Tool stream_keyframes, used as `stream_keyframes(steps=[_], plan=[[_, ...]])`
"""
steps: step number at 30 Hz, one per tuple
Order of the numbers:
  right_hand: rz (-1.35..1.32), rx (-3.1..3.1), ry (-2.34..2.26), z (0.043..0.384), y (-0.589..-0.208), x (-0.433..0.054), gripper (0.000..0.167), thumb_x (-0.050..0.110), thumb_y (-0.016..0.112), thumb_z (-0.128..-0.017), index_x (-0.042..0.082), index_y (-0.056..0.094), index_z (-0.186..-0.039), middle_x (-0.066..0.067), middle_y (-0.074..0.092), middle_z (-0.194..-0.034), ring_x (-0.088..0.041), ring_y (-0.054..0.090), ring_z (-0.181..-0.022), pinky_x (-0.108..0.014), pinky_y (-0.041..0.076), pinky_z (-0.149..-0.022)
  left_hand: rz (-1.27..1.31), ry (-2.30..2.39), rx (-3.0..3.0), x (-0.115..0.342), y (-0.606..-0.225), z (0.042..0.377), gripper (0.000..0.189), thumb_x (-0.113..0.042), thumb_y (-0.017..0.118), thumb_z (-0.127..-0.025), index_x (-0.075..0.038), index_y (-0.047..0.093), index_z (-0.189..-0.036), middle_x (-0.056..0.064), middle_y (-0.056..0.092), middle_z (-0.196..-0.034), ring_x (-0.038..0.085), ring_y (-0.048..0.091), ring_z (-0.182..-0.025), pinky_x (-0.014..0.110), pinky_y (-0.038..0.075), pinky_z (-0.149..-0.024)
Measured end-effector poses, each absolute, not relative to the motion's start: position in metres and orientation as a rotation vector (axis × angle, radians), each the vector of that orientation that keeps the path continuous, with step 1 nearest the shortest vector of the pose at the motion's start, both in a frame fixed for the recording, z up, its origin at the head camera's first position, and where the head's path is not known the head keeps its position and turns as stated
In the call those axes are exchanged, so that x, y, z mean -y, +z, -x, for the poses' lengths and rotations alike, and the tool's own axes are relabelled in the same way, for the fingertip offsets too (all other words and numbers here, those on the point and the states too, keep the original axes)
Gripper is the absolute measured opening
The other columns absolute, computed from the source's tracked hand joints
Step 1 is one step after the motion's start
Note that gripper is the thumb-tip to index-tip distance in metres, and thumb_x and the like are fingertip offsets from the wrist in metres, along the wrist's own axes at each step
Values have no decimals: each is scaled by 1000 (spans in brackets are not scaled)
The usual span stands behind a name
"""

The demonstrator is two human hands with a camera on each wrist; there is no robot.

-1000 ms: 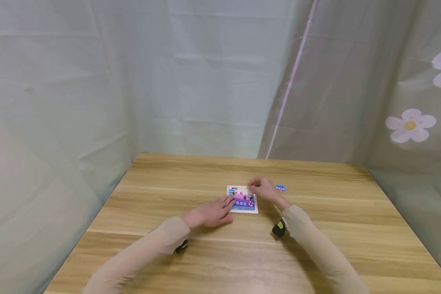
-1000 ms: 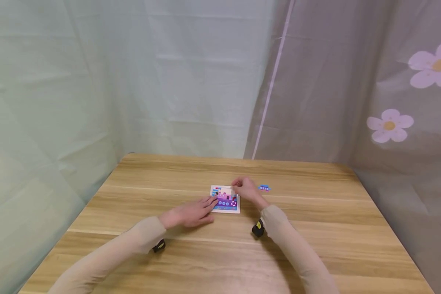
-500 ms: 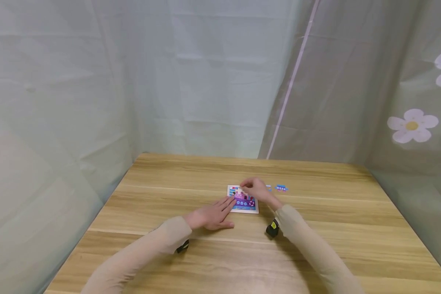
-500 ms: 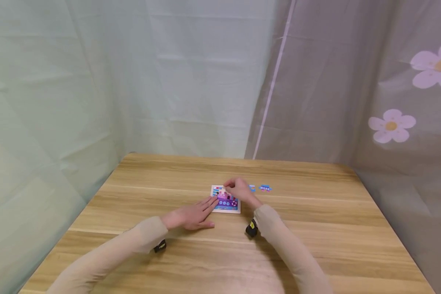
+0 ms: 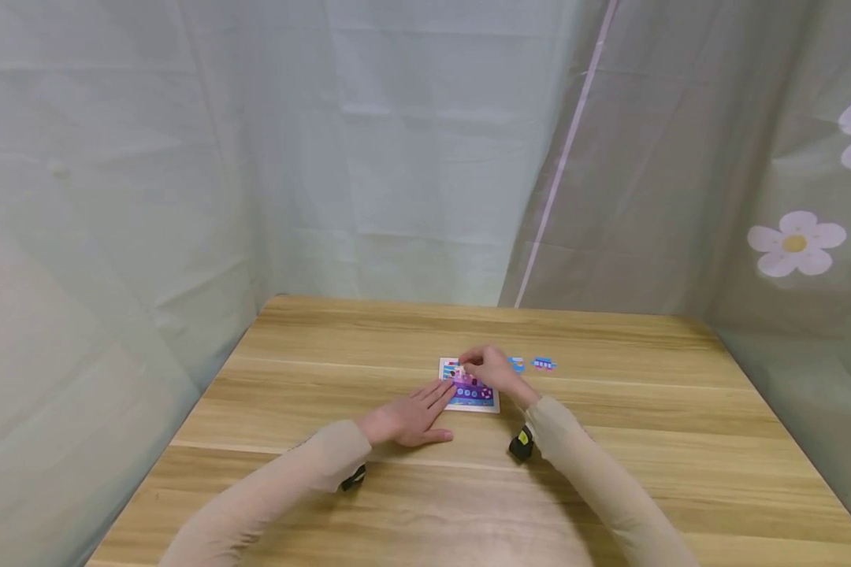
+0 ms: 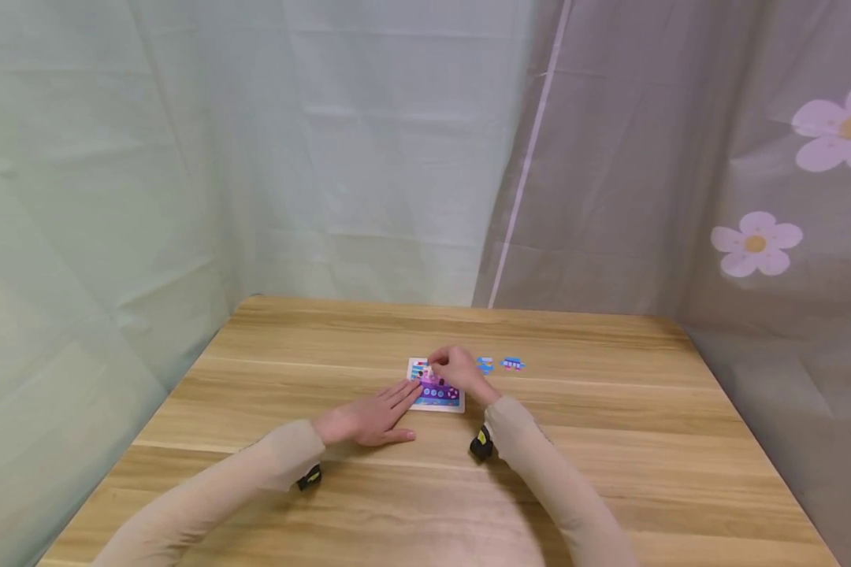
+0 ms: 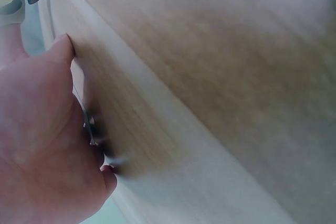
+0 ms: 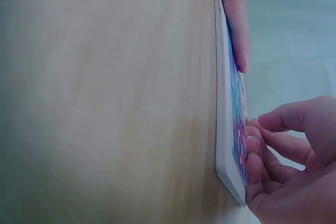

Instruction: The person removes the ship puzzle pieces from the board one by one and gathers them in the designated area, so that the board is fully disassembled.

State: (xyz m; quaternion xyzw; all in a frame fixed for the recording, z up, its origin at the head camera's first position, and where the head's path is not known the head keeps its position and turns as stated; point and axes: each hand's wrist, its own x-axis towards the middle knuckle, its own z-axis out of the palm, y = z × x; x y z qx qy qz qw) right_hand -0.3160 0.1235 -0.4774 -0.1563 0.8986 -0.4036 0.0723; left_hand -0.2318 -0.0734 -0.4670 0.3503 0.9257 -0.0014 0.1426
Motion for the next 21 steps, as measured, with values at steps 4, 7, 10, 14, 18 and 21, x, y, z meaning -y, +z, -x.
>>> stream_keyframes(steps=[4, 7, 10, 14, 18, 21], plan=[[455, -2699, -1217, 318, -479, -125, 20, 10, 60, -93, 6, 73, -109, -13, 70, -114, -20, 64, -96, -35, 54, -86, -1003, -9, -2667, 73, -469, 233, 80, -57, 34, -99, -6, 8, -156, 12, 4, -164, 27, 8, -151, 39, 18, -122], [444, -2692, -1205, 320, -480, -127, 21, 11, 61, -93, 7, 73, -109, -12, 70, -115, -19, 65, -96, -35, 54, -86, -1003, -3, -2662, 72, -469, 234, 81, -58, 34, -99, -6, 8, -156, 11, 3, -164, 26, 7, -152, 38, 17, -122], [438, -2671, -1194, 320, -479, -127, 21, 13, 61, -93, 7, 72, -110, -12, 71, -113, -18, 65, -95, -35, 55, -86, -1000, 5, -2655, 72, -469, 234, 82, -58, 35, -99, -7, 8, -156, 11, 2, -164, 26, 6, -152, 39, 17, -122], [428, -2625, -1190, 320, -476, -127, 23, 13, 61, -92, 6, 70, -112, -11, 70, -109, -17, 63, -92, -32, 54, -83, -986, 2, -2650, 72, -469, 234, 82, -59, 34, -98, -7, 8, -156, 10, 2, -164, 25, 6, -152, 39, 16, -122], [430, -2568, -1199, 320, -472, -126, 26, 9, 59, -92, 1, 66, -115, -11, 67, -104, -16, 59, -89, -27, 51, -78, -978, 18, -2646, 72, -467, 234, 82, -59, 36, -98, -8, 8, -156, 10, 2, -164, 25, 6, -152, 39, 17, -122], [419, -2508, -1232, 320, -470, -124, 28, 5, 55, -91, -4, 63, -117, -13, 63, -102, -15, 56, -85, -23, 48, -71, -977, 33, -2641, 73, -466, 233, 82, -58, 37, -98, -7, 8, -156, 11, 3, -164, 26, 6, -152, 41, 17, -122]])
